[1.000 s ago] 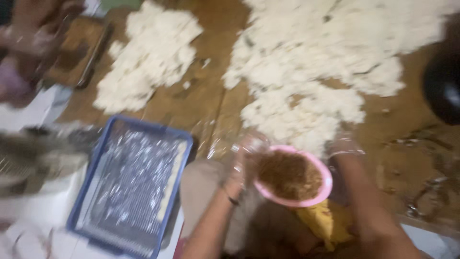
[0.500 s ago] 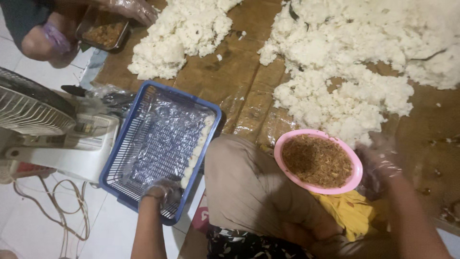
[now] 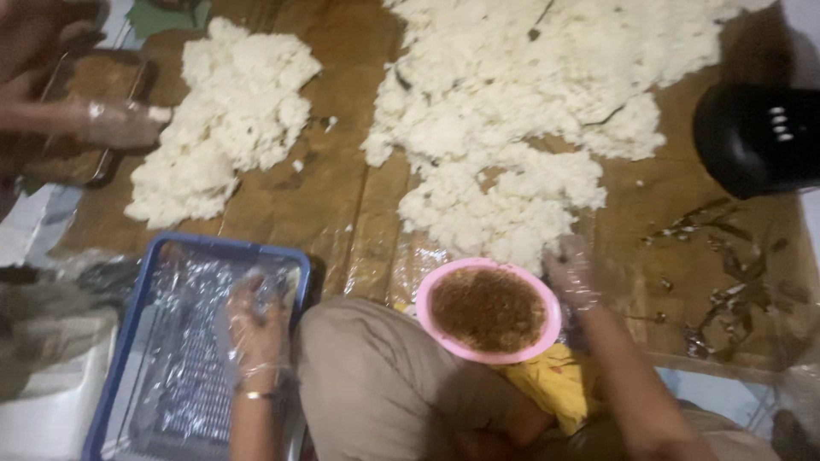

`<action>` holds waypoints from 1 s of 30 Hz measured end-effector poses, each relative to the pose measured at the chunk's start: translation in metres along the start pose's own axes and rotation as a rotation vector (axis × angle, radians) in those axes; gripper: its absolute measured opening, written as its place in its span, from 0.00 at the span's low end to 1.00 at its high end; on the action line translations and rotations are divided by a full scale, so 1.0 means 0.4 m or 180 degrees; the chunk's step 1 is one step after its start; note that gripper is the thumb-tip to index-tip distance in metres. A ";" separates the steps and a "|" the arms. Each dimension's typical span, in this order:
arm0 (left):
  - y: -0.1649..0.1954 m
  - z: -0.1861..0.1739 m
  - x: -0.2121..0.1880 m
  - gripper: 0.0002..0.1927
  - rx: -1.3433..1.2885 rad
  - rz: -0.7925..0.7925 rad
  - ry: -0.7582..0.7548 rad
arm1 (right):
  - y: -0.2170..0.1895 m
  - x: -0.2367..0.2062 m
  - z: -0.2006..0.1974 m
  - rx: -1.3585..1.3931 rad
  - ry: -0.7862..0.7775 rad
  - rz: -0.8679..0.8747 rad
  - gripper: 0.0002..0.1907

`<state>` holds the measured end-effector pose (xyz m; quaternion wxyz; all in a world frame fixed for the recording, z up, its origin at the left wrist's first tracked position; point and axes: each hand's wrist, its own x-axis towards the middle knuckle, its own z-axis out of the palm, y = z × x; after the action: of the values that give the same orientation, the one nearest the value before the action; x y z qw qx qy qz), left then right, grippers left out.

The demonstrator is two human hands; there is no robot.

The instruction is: The person sits on the floor wearing plastic gloves, takes portions of white sticky rice, flattens them in their hands, adds brown filling from a pink bowl, wraps the rice around the filling, and places the formed rice balls into a blue plastic basket lined with plastic.

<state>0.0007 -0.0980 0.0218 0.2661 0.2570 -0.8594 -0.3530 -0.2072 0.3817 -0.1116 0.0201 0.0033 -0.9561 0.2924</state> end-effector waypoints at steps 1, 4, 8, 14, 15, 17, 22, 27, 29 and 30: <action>0.082 0.048 0.013 0.21 -0.0405 0.0197 -0.0007 | -0.014 -0.003 0.006 -0.0207 0.0231 -0.0447 0.13; 0.274 0.206 0.010 0.19 -0.1293 -0.0015 -0.0489 | -0.045 0.012 -0.001 -0.1316 -0.0519 -0.0265 0.22; 0.367 0.483 -0.036 0.14 -0.2430 0.0362 -0.0882 | -0.083 0.034 -0.024 -0.1266 -0.0999 0.0344 0.26; 0.213 0.683 -0.092 0.12 -0.2411 -0.0306 -0.1488 | -0.092 0.057 -0.082 -0.2350 -0.2118 0.0074 0.30; 0.180 0.675 -0.098 0.13 -0.2350 -0.0730 -0.1694 | -0.091 0.065 -0.087 -0.2146 -0.1865 0.0102 0.27; 0.145 0.652 -0.094 0.15 -0.2720 -0.1204 -0.1965 | -0.122 0.075 -0.100 -0.1749 -0.1378 0.0148 0.20; 0.193 0.584 -0.087 0.21 -0.3773 -0.2417 -0.2915 | -0.352 -0.044 -0.129 0.0498 -0.1043 0.0476 0.16; 0.271 0.530 -0.082 0.26 -0.3512 -0.1406 -0.3716 | -0.584 -0.234 -0.137 0.2033 -0.0811 -0.1209 0.20; 0.271 0.525 -0.076 0.27 -0.4883 -0.2907 -0.3416 | -0.615 -0.246 -0.130 0.1460 -0.0759 -0.1507 0.17; 0.263 0.528 -0.071 0.26 -0.4861 -0.2816 -0.3378 | -0.622 -0.239 -0.123 0.1366 -0.0743 -0.1475 0.16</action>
<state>-0.1403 0.0844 -0.0365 -0.2091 0.1237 -0.2412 -0.9396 -0.1053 0.2026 0.0643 -0.0247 0.2582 -0.8424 0.4723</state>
